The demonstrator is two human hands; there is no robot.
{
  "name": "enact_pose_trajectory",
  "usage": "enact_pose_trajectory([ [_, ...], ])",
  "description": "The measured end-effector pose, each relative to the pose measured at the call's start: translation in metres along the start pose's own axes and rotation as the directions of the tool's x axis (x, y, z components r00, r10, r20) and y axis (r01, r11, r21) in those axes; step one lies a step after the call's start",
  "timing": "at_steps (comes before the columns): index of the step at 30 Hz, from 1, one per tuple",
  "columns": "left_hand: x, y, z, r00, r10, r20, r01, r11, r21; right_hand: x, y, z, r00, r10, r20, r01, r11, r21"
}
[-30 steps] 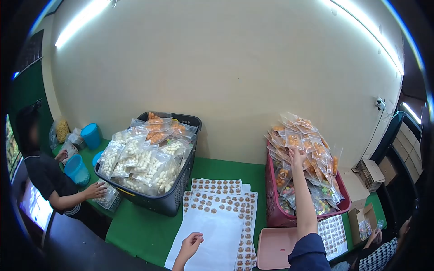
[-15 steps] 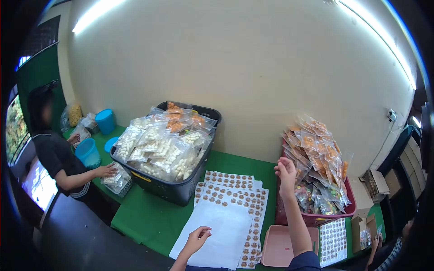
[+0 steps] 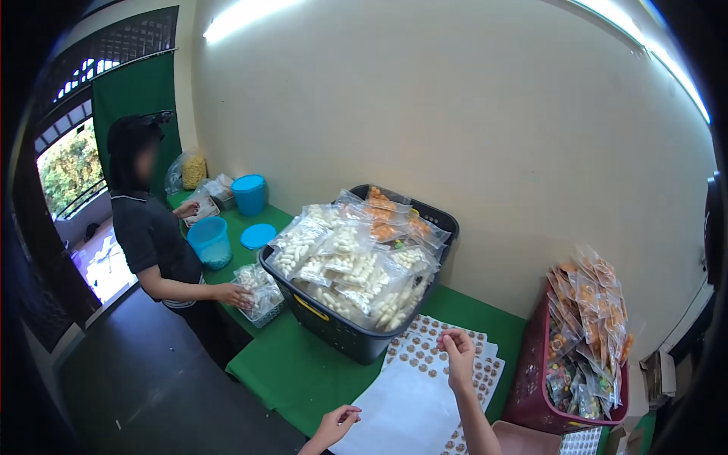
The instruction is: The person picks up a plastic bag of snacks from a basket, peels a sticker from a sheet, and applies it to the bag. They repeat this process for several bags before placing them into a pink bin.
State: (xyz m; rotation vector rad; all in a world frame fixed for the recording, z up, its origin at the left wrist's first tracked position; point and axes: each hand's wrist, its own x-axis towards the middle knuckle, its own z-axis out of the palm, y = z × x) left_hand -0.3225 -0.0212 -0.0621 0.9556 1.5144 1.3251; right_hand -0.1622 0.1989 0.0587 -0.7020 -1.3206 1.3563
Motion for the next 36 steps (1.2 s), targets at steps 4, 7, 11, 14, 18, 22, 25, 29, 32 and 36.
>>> enact_pose_trajectory([
  [4,0.013,0.005,-0.037,0.997,0.025,-0.078,-0.025,1.000,-0.006,0.013,0.006,0.039,1.000,-0.003,0.020,0.003,1.000,0.008],
  [7,0.027,0.019,-0.064,0.990,0.035,-0.134,-0.037,0.999,-0.008,0.027,0.001,0.065,1.000,-0.025,0.000,0.025,0.999,-0.044],
  [11,0.051,0.024,-0.096,0.985,0.074,-0.154,-0.077,0.997,-0.018,0.046,-0.008,0.098,0.998,-0.057,-0.002,0.057,0.997,-0.048],
  [14,0.074,0.034,-0.114,0.942,0.209,-0.263,-0.227,0.973,-0.041,0.059,-0.005,0.116,0.996,-0.086,0.027,0.088,0.993,-0.083],
  [18,0.112,0.082,-0.147,0.821,0.464,-0.333,-0.412,0.885,0.218,0.077,0.046,0.119,0.976,-0.216,0.038,0.195,0.772,-0.605],
  [22,0.157,0.118,-0.165,0.663,0.689,-0.293,-0.479,0.691,0.542,0.074,0.043,0.123,0.965,-0.262,0.003,0.203,0.739,-0.642],
  [25,0.176,0.125,-0.165,0.642,0.751,-0.155,-0.409,0.507,0.759,0.070,0.036,0.125,0.969,-0.249,0.003,0.190,0.732,-0.655],
  [29,0.191,0.111,-0.163,0.699,0.708,-0.101,-0.463,0.556,0.690,0.073,0.042,0.122,0.985,-0.166,-0.057,0.103,0.809,-0.579],
  [32,0.194,0.105,-0.169,0.693,0.719,-0.053,-0.490,0.523,0.697,0.084,0.035,0.124,0.992,-0.036,-0.120,-0.011,0.931,-0.364],
  [36,0.204,0.090,-0.178,0.637,0.771,0.018,-0.549,0.437,0.713,0.137,0.000,0.146,0.998,-0.035,-0.045,0.018,0.942,-0.335],
])
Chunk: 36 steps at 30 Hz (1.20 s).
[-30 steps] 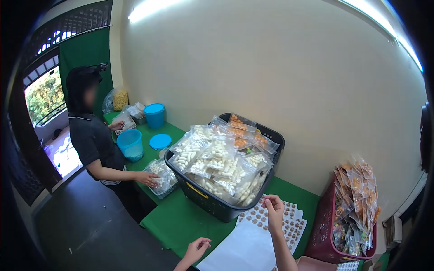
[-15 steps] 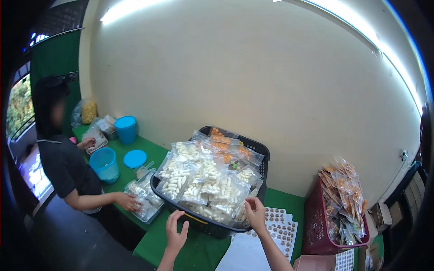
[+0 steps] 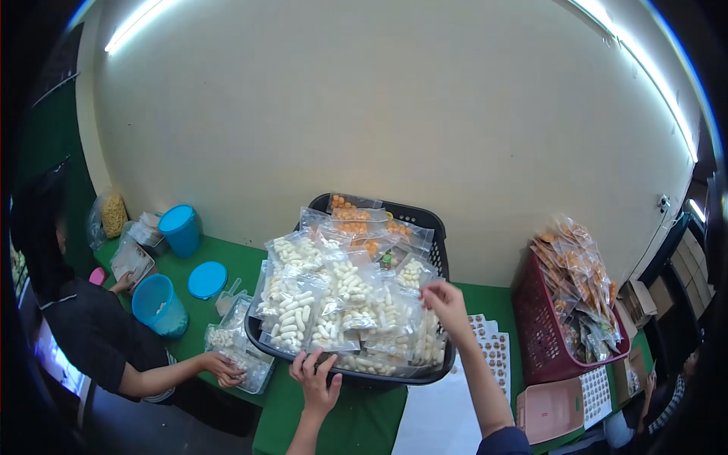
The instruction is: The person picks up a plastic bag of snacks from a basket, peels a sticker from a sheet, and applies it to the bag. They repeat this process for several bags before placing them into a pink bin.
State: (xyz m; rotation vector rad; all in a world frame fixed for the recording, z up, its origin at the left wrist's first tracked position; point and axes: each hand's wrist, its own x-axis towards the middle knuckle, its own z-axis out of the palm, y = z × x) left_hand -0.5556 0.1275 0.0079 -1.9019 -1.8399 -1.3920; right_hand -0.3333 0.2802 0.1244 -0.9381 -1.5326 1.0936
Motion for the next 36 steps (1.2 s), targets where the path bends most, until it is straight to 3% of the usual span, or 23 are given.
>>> enact_pose_trajectory([
  [2,0.001,-0.005,0.000,0.999,0.039,-0.005,-0.039,0.999,0.034,0.044,0.004,0.011,0.998,-0.025,0.052,0.027,0.999,-0.041],
  [7,-0.002,-0.014,0.009,0.993,0.079,-0.089,-0.072,0.994,0.078,0.156,0.077,0.039,0.938,0.346,0.005,-0.343,0.930,0.134],
  [9,-0.001,-0.014,0.010,0.990,0.081,-0.116,-0.069,0.992,0.104,0.182,0.104,0.047,0.849,0.528,-0.031,-0.516,0.839,0.172],
  [11,0.001,-0.012,0.005,0.994,0.063,-0.087,-0.055,0.995,0.085,0.194,0.124,0.057,0.702,0.709,-0.062,-0.684,0.696,0.218],
  [14,-0.001,-0.011,0.011,0.992,0.046,-0.116,-0.040,0.998,0.048,0.196,0.158,0.058,0.789,0.598,0.142,-0.611,0.742,0.275],
  [15,0.000,-0.010,0.013,0.989,0.045,-0.140,-0.039,0.998,0.043,0.196,0.152,0.058,0.767,0.627,0.139,-0.639,0.723,0.264],
  [18,-0.003,-0.010,0.017,0.985,0.039,-0.167,-0.034,0.999,0.035,0.193,0.133,0.052,0.824,0.561,0.086,-0.560,0.779,0.281],
  [22,-0.002,-0.009,0.013,0.986,0.047,-0.158,-0.043,0.999,0.027,0.174,0.067,0.027,0.929,0.360,-0.086,-0.340,0.922,0.185],
  [24,-0.002,-0.009,0.013,0.987,0.052,-0.151,-0.049,0.998,0.026,0.149,0.038,0.012,0.966,0.168,-0.195,-0.100,0.943,0.318],
  [25,-0.003,-0.007,0.012,0.986,0.053,-0.158,-0.053,0.999,0.005,0.124,0.007,0.008,0.955,0.147,-0.258,-0.077,0.961,0.264],
  [28,-0.001,0.001,0.006,0.991,0.008,-0.136,-0.014,0.999,-0.039,0.051,-0.014,0.001,0.931,-0.098,-0.352,0.241,0.889,0.389],
  [32,0.005,0.040,-0.018,0.980,-0.183,-0.075,0.156,0.949,-0.275,-0.077,-0.019,0.017,0.974,0.019,-0.226,0.085,0.893,0.442],
  [33,0.003,0.051,-0.030,0.981,-0.190,-0.044,0.173,0.950,-0.260,-0.103,-0.015,0.021,0.983,0.042,-0.179,0.043,0.896,0.443],
  [34,-0.007,0.053,-0.029,0.972,-0.229,0.047,0.223,0.850,-0.476,-0.124,-0.011,0.026,0.989,0.068,-0.132,-0.002,0.896,0.445],
  [36,-0.034,0.055,-0.027,0.937,-0.238,0.255,0.344,0.510,-0.788,-0.153,-0.001,0.031,0.987,0.145,-0.073,-0.089,0.858,0.506],
])
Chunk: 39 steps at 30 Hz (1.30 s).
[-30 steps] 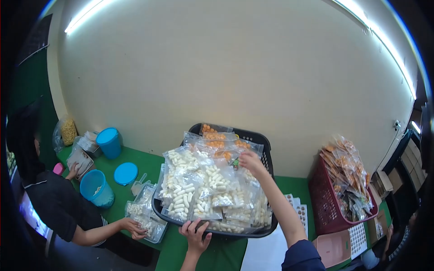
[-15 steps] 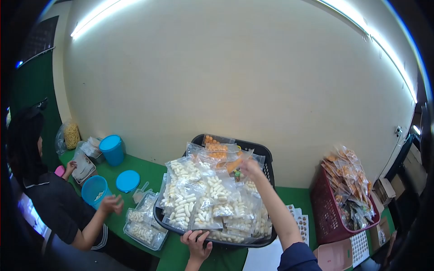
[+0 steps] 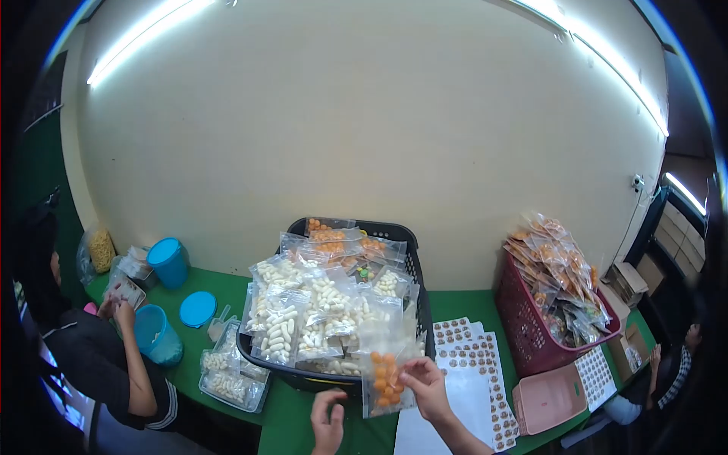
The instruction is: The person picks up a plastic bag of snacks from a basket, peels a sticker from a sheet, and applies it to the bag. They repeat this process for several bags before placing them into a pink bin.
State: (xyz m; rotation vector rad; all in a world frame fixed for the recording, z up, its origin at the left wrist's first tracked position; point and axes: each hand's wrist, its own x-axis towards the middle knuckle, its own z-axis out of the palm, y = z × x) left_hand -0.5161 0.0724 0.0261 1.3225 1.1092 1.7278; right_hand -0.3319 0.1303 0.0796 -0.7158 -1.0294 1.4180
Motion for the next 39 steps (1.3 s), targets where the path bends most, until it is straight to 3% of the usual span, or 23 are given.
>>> enact_pose_trajectory([
  [2,-0.022,0.012,0.012,0.957,-0.238,0.167,0.273,0.935,-0.227,-0.018,0.004,0.002,0.999,0.032,0.039,-0.032,0.999,0.008],
  [3,-0.029,0.008,0.019,0.962,-0.220,0.163,0.262,0.913,-0.311,-0.026,0.008,0.003,0.997,0.052,0.054,-0.054,0.998,0.022],
  [6,-0.044,0.005,0.009,0.874,-0.416,0.249,0.459,0.876,-0.148,-0.045,0.018,-0.009,0.991,0.110,0.071,-0.114,0.992,0.052],
  [7,-0.045,0.007,0.013,0.928,-0.314,0.199,0.336,0.938,-0.089,-0.047,0.014,-0.012,0.986,0.148,0.072,-0.154,0.985,0.082],
  [8,-0.046,0.010,0.016,0.931,-0.314,0.184,0.329,0.943,-0.055,-0.050,0.011,-0.017,0.980,0.186,0.076,-0.194,0.975,0.111],
  [11,-0.051,0.014,0.028,0.959,-0.252,0.126,0.258,0.966,-0.032,-0.064,0.017,-0.035,0.933,0.319,0.169,-0.318,0.947,-0.034],
  [12,-0.054,0.017,0.033,0.955,-0.261,0.141,0.266,0.964,-0.018,-0.068,0.016,-0.039,0.911,0.361,0.200,-0.350,0.933,-0.087],
  [13,-0.057,0.020,0.037,0.951,-0.266,0.155,0.270,0.963,-0.004,-0.070,0.014,-0.050,0.828,0.495,0.262,-0.465,0.869,-0.171],
  [17,-0.073,0.016,0.059,0.898,-0.364,0.248,0.403,0.905,-0.133,-0.083,0.020,-0.087,0.842,0.463,0.276,-0.414,0.884,-0.218],
  [19,-0.079,0.013,0.079,0.880,-0.435,0.191,0.471,0.854,-0.222,-0.088,0.015,-0.108,0.839,0.477,0.264,-0.392,0.864,-0.316],
  [22,-0.090,0.000,0.110,0.828,-0.531,0.178,0.560,0.793,-0.241,-0.101,0.010,-0.134,0.862,0.430,0.268,-0.357,0.891,-0.282],
  [28,-0.113,-0.012,0.168,0.765,-0.631,0.127,0.642,0.733,-0.226,-0.116,0.018,-0.196,0.791,0.485,0.373,-0.403,0.872,-0.277],
  [31,-0.125,-0.010,0.181,0.776,-0.629,0.054,0.621,0.745,-0.245,-0.105,0.032,-0.228,0.723,0.599,0.344,-0.580,0.797,-0.167],
  [32,-0.128,-0.009,0.183,0.788,-0.615,0.028,0.599,0.756,-0.265,-0.095,0.045,-0.244,0.660,0.663,0.352,-0.666,0.734,-0.134],
  [34,-0.134,-0.006,0.187,0.794,-0.608,-0.022,0.578,0.765,-0.284,-0.074,0.072,-0.267,0.730,0.668,0.146,-0.629,0.739,-0.241],
  [38,-0.138,0.000,0.194,0.780,-0.611,-0.133,0.557,0.776,-0.298,-0.018,0.143,-0.324,0.750,0.631,-0.196,-0.661,0.703,-0.264],
  [39,-0.140,0.000,0.196,0.779,-0.604,-0.166,0.543,0.783,-0.303,0.002,0.180,-0.345,0.816,0.509,-0.274,-0.577,0.694,-0.432],
])
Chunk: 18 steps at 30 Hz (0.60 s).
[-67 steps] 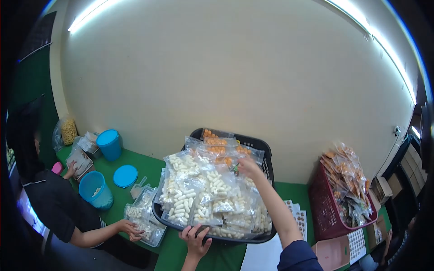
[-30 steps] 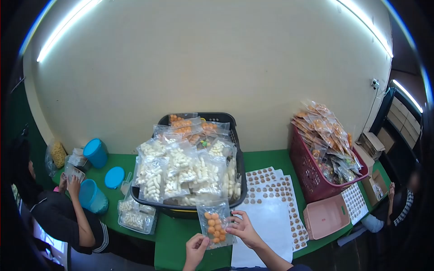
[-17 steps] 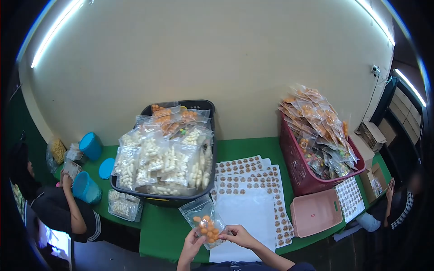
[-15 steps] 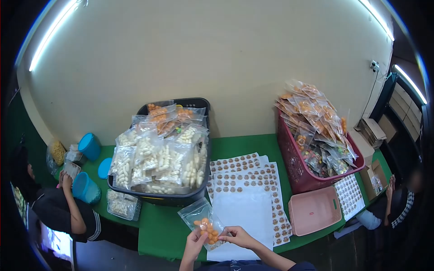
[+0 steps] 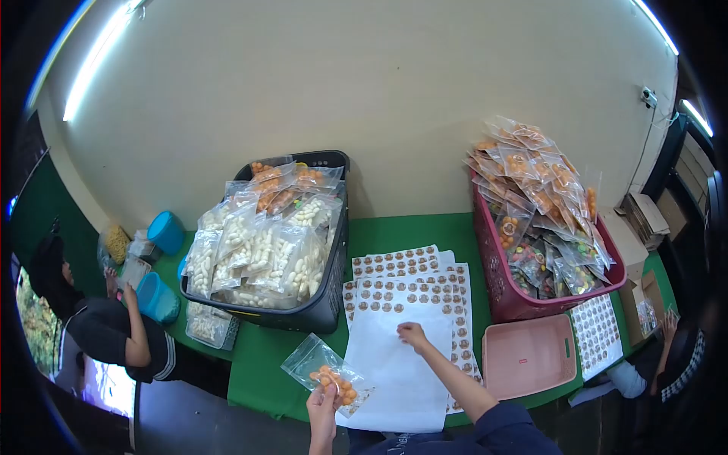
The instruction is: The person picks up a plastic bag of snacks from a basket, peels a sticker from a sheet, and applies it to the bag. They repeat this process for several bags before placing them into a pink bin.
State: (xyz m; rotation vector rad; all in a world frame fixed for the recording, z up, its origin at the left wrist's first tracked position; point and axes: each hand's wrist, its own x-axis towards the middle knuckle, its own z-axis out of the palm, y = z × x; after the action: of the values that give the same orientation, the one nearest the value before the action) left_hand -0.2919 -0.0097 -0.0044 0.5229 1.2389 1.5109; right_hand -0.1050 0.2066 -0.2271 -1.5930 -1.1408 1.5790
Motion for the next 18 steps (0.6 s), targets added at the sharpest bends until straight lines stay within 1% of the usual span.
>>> enact_pose_trajectory([
  [1,-0.002,-0.001,0.000,0.999,0.015,-0.031,-0.015,1.000,-0.006,0.028,0.017,0.002,0.987,-0.112,-0.115,0.092,0.983,-0.160],
  [2,-0.004,-0.003,0.000,0.999,0.025,-0.046,-0.025,1.000,-0.006,0.035,0.014,0.002,0.971,-0.193,-0.141,0.141,0.938,-0.316],
  [4,-0.010,-0.006,-0.001,0.996,0.041,-0.077,-0.041,0.999,-0.007,0.050,0.000,0.003,0.919,-0.363,-0.153,0.205,0.773,-0.601],
  [7,-0.020,-0.009,-0.004,0.992,0.020,-0.125,-0.020,1.000,0.007,0.048,-0.014,0.013,0.875,-0.400,-0.274,0.154,0.765,-0.626],
  [11,-0.028,-0.008,-0.003,0.979,0.044,-0.200,-0.042,0.999,0.010,0.046,-0.014,0.021,0.811,-0.484,-0.328,0.171,0.734,-0.658],
  [15,-0.027,-0.010,-0.004,0.975,0.033,-0.220,-0.034,0.999,0.000,0.055,-0.010,0.020,0.823,-0.432,-0.369,0.143,0.786,-0.602],
  [16,-0.026,-0.009,-0.002,0.976,0.035,-0.217,-0.036,0.999,-0.001,0.059,-0.007,0.019,0.816,-0.454,-0.359,0.162,0.774,-0.612],
  [18,-0.025,-0.009,-0.003,0.975,0.037,-0.218,-0.038,0.999,0.001,0.062,0.002,0.011,0.802,-0.537,-0.260,0.289,0.731,-0.618],
])
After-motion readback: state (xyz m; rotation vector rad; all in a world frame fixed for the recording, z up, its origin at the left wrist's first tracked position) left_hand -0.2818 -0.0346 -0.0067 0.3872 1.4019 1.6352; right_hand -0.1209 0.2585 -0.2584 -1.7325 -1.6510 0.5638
